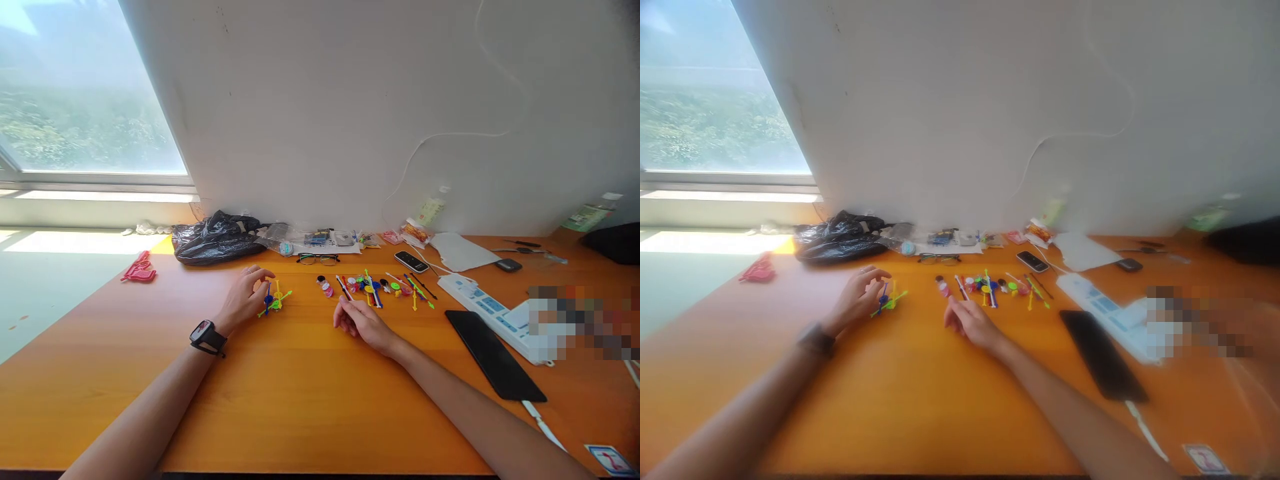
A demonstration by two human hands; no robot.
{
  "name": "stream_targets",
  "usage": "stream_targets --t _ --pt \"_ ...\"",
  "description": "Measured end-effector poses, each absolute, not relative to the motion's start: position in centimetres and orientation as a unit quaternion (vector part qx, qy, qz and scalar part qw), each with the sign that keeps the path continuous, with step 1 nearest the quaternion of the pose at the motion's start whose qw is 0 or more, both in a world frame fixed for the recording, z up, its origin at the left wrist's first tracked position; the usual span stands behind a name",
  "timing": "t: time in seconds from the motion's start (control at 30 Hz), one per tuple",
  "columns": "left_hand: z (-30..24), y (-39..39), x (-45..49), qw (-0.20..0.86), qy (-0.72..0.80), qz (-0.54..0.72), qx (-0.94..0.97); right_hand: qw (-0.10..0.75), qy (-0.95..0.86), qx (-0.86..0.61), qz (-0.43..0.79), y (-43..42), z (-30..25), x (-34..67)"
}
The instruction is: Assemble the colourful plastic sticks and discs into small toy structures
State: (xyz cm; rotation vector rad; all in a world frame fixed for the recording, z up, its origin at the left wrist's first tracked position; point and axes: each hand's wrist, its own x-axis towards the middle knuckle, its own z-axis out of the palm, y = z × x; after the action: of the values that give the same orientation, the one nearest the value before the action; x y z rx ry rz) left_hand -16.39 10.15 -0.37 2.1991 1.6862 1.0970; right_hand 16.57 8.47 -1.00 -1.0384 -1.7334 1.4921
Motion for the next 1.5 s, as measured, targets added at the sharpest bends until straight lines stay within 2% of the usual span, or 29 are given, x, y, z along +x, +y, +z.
stream_targets --t 0.2,0.47,1.0,1.5 --pt "0.1 9.9 -16.3 0.140 0.575 0.317 0.741 0.312 -0.663 -0.391 0.557 8.4 -0.9 16.5" --pt "0.0 9.5 -15.7 0.105 0.558 0.284 0.773 0.311 -0.667 -0.391 0.552 8.5 -1.1 16.5" --pt "0.7 9.1 -15.2 0.127 0.537 0.272 0.788 0.304 -0.669 -0.389 0.555 8.5 -1.1 16.6" --pt "0.3 9.8 -16.2 0.103 0.622 0.397 0.667 0.297 -0.679 -0.393 0.544 8.6 -1.4 16.7"
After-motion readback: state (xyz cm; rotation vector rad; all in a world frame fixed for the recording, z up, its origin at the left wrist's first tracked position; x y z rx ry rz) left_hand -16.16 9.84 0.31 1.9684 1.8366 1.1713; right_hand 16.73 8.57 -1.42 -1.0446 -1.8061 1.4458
